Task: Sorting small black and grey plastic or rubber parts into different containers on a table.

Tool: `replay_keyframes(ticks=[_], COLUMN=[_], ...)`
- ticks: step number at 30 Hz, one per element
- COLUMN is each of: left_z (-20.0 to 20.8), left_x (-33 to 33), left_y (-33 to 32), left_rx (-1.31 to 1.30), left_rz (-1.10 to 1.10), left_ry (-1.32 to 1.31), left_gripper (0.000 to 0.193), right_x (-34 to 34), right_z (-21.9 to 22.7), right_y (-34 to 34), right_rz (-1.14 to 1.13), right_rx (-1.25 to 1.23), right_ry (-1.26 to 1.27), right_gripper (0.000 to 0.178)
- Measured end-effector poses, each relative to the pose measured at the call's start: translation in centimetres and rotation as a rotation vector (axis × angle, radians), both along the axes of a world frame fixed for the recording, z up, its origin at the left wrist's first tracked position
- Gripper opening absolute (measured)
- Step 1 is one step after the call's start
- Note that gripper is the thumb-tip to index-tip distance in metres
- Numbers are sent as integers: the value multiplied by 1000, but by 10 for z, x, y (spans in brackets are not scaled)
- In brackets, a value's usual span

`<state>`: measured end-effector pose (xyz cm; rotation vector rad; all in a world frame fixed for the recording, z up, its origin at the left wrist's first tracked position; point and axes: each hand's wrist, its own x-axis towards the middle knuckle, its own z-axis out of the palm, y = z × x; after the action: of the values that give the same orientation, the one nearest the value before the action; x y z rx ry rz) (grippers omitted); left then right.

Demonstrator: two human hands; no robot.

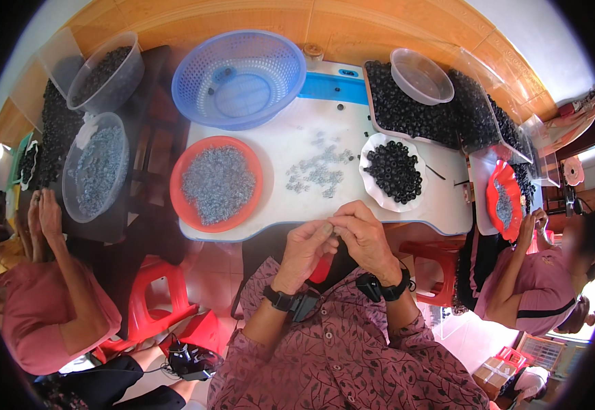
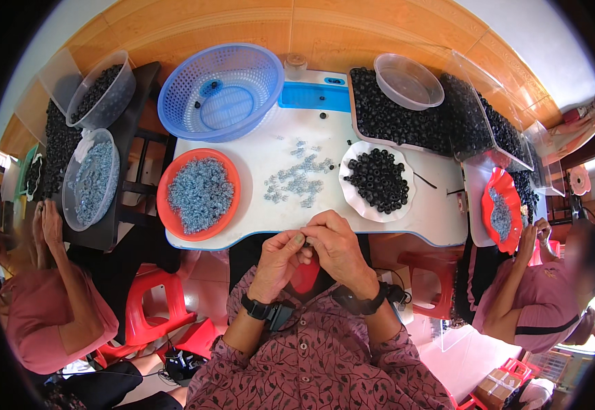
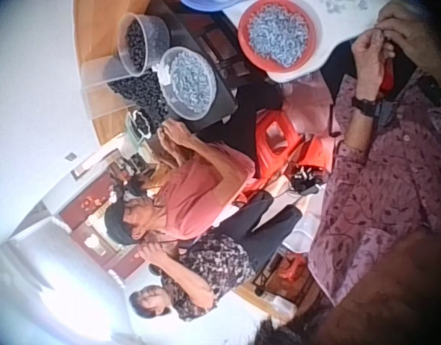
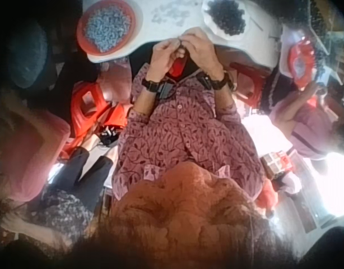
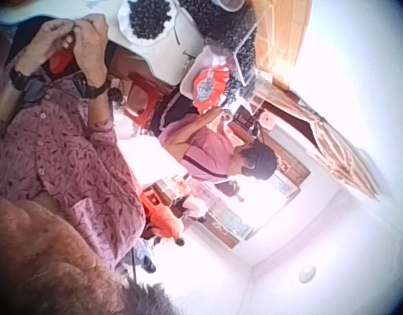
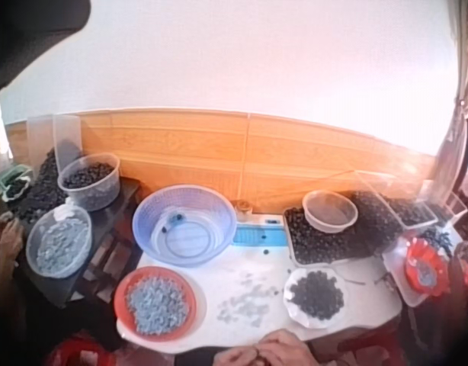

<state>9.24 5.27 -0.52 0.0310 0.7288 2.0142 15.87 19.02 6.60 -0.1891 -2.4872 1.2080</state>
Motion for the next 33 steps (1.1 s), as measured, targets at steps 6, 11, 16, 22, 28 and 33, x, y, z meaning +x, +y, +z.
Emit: replay_keyframes(ticks=[6, 11, 16, 22, 28, 33], left_z=[-1, -1, -2, -3, -1, 8], left_x=[0, 1, 2, 3, 1, 2], left_y=[-2, -1, -1, -2, -2, -1], left_rx=[40, 85, 110, 99, 107, 37], left_rz=[-5, -13, -15, -33, -42, 8], left_ry=[-47, -73, -47, -45, -23, -63], left_gripper=[22, 22, 21, 23, 24, 22], right_x=[2, 7, 9, 8, 8, 9], right_z=[8, 0, -4, -6, -11, -15], right_y=[-1, 3, 5, 5, 3, 2], right_rz=[-39, -40, -25, -8, -3, -105], right_rx=[-233, -238, -238, -287, -304, -474], right_ry=[-80, -52, -38, -11, 3, 27], right_gripper=[23, 23, 22, 21, 19, 10])
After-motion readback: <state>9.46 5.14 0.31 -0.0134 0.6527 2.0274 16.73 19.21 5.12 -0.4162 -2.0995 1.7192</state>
